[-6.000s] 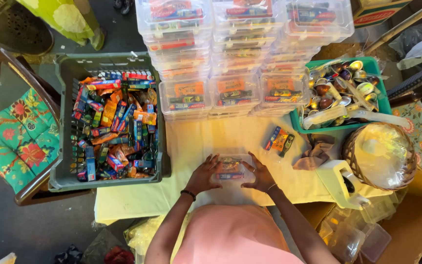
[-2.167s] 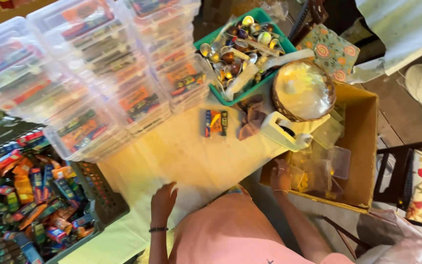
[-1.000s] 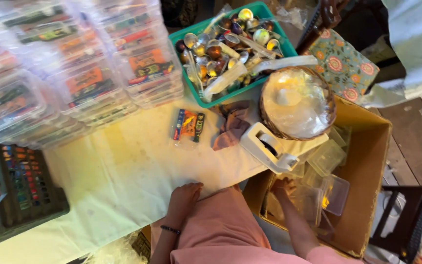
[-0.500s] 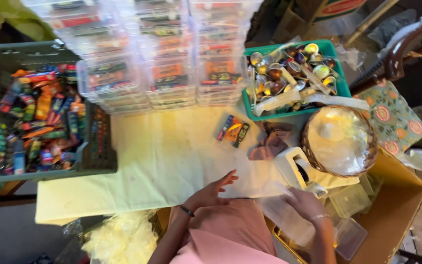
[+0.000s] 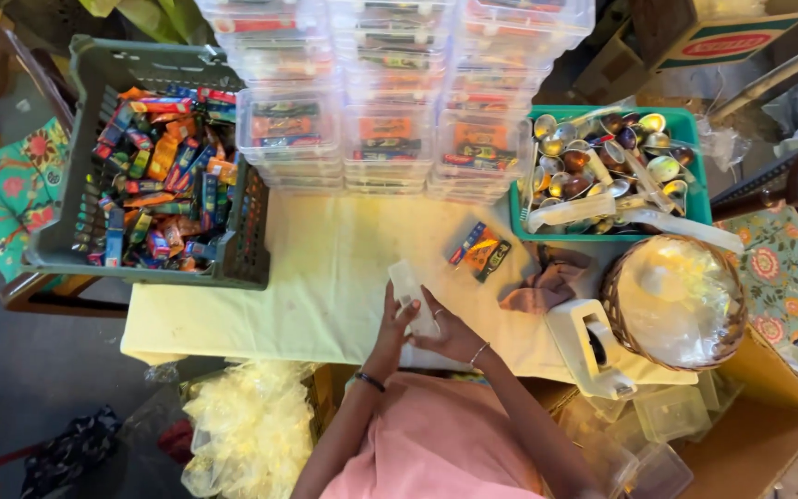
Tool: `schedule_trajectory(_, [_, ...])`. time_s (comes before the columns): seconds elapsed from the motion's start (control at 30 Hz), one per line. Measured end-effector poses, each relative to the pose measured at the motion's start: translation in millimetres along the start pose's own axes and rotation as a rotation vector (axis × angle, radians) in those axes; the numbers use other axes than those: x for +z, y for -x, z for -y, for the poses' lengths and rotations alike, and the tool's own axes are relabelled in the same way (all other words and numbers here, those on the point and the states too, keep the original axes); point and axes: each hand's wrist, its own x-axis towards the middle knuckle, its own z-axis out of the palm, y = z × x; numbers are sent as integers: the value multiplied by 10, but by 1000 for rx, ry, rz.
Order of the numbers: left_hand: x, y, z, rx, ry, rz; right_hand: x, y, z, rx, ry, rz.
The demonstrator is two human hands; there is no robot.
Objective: Sorting and packing small tubes into plastic containers and bags.
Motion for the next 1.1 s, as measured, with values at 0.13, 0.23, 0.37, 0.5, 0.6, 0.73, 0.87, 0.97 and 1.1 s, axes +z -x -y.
schedule_trajectory(0.13, [-136,-32,-165,38,-303,-36,-63,-133,214,730,-128,247])
schedule_trajectory(0.23, [-169,-30,-322,43,-481,-18,-20,-77,55,710,-387,61])
schedule_trajectory(0.37, [-444,-216,-343,-62,-104,118,-43,-27,-640,724,-732,-28])
schedule_trajectory(0.5, [-686,-252,-324,-80,678,140,28,-48,-1654,702,-913,-364])
schedule_trajectory(0.6, [-1025,-522,142,-74,468,-51,-90,-354,-1927,394,-646,-416])
schedule_trajectory(0.73, [-1055,-674,518,-113,202,-285,-369,-832,-1454,463,-632,-251])
schedule_trajectory(0.87, [-934,-612,574,-337,-99,-154,-529,-685,-1773,451,-722,-618])
schedule_trajectory(0.97, [-780,-609,609,-493,-362,143,-502,-244,-2292,749,-835,-851])
schedule_trajectory(1.1, [-468,-728,690,-497,-610,483,-65,508,-3080,1003,-941,-913])
